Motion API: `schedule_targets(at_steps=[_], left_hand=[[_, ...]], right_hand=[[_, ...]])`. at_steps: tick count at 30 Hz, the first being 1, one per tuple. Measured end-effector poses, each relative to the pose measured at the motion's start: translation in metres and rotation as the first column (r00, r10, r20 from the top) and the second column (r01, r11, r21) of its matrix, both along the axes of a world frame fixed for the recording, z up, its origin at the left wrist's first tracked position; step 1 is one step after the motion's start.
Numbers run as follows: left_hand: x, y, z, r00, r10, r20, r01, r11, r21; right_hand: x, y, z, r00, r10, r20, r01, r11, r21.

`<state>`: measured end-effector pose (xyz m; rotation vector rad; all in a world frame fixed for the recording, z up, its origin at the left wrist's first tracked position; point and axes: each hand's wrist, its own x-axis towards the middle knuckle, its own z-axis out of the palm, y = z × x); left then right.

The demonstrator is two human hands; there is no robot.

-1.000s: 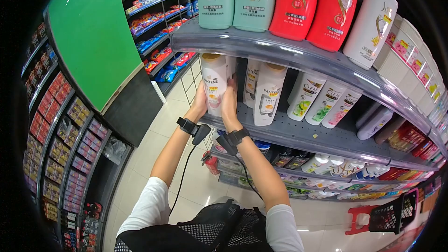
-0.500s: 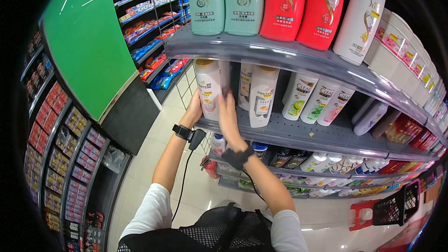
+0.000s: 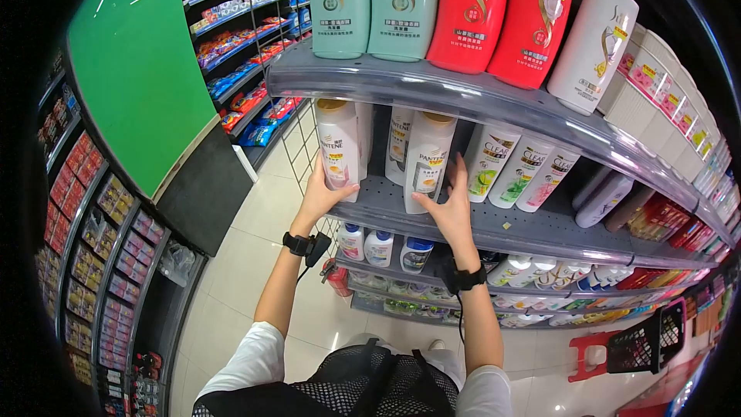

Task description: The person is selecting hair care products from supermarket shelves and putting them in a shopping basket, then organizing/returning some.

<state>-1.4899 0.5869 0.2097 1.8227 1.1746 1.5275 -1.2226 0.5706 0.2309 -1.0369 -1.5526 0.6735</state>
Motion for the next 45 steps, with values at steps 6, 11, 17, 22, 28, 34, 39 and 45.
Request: schedule_targets(at_steps=[6, 11, 17, 22, 28, 34, 39, 45], left_hand=[[0.005, 0.009, -0.012, 0.995, 0.084, 0.045, -0.088, 0.993, 0.078], [0.007, 0.007, -0.011, 0.993, 0.112, 0.030, -0.114, 0.991, 0.065], [0.006, 0.007, -0.013, 0.987, 0.159, -0.018, -0.157, 0.983, 0.091], [0.007, 0.007, -0.013, 0.975, 0.216, -0.047, -0.208, 0.970, 0.129], [0.006, 0.009, -0.016, 0.968, 0.236, -0.081, -0.225, 0.966, 0.124], [0.005, 0.010, -0.018, 0.962, 0.252, -0.103, -0.241, 0.964, 0.108], [0.006, 0.010, -0.018, 0.960, 0.261, -0.105, -0.249, 0.962, 0.111], [0.006, 0.010, -0.019, 0.954, 0.281, -0.104, -0.268, 0.955, 0.130]], right_hand=[[-0.007, 0.025, -0.007, 0.985, 0.158, -0.074, -0.161, 0.986, -0.037], [-0.024, 0.021, -0.005, 0.994, 0.040, 0.099, -0.043, 0.999, 0.028], [-0.053, 0.013, -0.008, 0.993, -0.080, 0.091, 0.072, 0.994, 0.085], [-0.066, 0.013, -0.005, 0.989, -0.120, 0.089, 0.112, 0.989, 0.096], [-0.047, 0.028, -0.013, 0.977, -0.097, 0.188, 0.059, 0.979, 0.196], [-0.032, 0.043, 0.000, 0.958, 0.284, -0.048, -0.287, 0.951, -0.112], [-0.027, 0.041, 0.015, 0.934, 0.351, 0.059, -0.334, 0.922, -0.196], [-0.023, 0.054, -0.002, 0.935, 0.347, 0.078, -0.334, 0.932, -0.142]])
